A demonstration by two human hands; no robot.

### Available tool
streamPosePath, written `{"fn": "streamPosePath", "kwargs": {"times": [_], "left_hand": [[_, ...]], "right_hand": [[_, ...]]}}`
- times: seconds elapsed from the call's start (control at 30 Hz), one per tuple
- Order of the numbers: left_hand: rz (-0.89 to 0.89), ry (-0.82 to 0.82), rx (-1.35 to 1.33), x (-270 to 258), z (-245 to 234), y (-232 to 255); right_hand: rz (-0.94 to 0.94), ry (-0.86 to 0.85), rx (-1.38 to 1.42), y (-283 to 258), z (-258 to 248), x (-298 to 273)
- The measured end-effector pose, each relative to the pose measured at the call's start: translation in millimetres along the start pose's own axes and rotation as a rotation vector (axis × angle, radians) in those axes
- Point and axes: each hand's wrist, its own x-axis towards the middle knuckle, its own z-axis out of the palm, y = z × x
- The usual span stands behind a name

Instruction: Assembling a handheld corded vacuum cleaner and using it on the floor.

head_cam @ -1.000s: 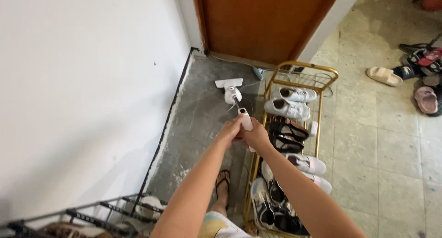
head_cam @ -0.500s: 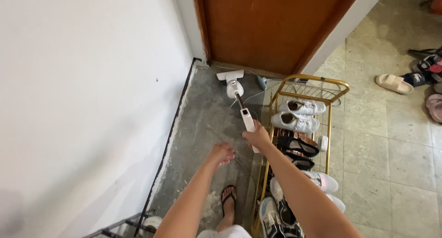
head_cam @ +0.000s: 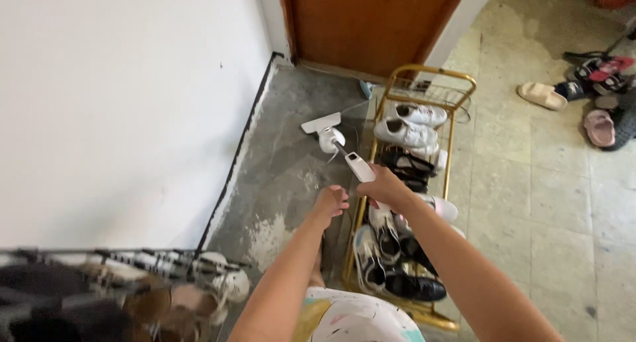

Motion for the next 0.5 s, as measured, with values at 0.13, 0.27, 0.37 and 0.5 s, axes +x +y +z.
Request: {"fn": "streamPosePath", "kwargs": {"times": [0.13,0.27,0.37,0.5], "left_hand": [[0.052,-0.080,-0.053,-39,36,-53],[-0.057,-0.093,-0.021,-75,51,-65],[-0.082,-0.098,0.007,-132,52,-48],[-0.119,-0.110,-0.047,-149,39,-51]], "right_hand": [[0.103,-0.030,-0.004,0,2,-78],[0.094,-0.152,-0.075,5,2,-128],[0.084,-0.269,-0.104,2,3,-163],[0.184,-0.377,-0.227,-38,-4,-201]]}}
